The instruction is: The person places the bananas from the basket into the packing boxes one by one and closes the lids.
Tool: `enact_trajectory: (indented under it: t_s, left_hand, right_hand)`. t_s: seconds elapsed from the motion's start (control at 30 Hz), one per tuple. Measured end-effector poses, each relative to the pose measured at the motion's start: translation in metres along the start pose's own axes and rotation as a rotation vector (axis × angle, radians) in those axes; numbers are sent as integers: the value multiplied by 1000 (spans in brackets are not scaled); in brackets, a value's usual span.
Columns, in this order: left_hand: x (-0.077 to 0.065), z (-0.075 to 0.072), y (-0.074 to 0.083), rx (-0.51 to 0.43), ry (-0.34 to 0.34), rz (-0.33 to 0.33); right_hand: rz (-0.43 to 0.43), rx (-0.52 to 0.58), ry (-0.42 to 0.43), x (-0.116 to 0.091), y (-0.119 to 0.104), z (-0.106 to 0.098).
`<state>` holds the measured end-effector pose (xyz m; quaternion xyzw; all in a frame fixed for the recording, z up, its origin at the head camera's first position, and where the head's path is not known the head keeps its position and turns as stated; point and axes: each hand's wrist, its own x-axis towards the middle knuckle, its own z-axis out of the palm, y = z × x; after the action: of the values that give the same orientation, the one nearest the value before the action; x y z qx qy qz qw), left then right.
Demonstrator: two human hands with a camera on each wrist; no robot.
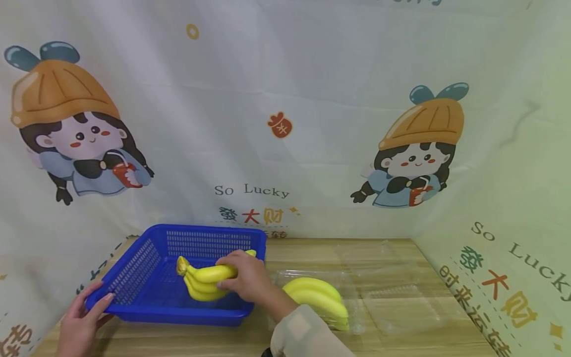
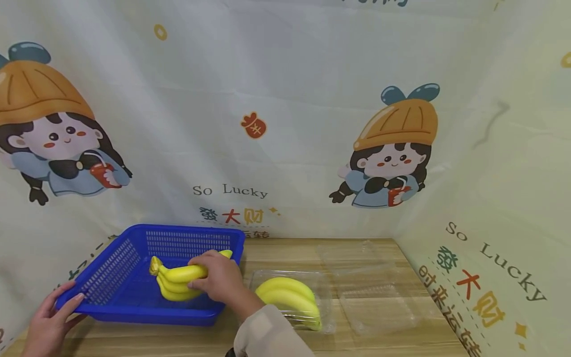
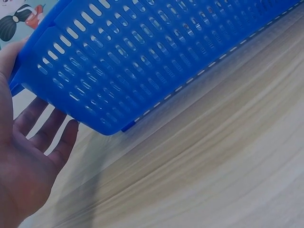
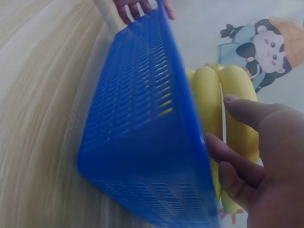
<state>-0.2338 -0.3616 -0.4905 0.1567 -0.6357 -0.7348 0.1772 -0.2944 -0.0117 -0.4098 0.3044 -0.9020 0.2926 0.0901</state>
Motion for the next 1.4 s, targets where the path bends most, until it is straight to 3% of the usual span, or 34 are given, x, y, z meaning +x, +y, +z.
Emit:
enact_trajectory:
  t_s: [0.4,0.6,0.77,1.1,1.4]
  left_hand:
    - [1,0,3,18,21,-18]
    - [0,0,1,45,3,-6]
    - [1,-1,1,13,-32,14]
    - [2,-2,-1,61,22,-42]
    - [6,1,1,81,46,-93]
  right_hand:
    - [-43,158,160,-13,1,-22]
    - [-39,235,211,-19,1,-30]
    - [-34,274,226,-24,5,-38]
    - [-10,324,287,-36,19,-56]
    - [15,331,334,-46,45,-75]
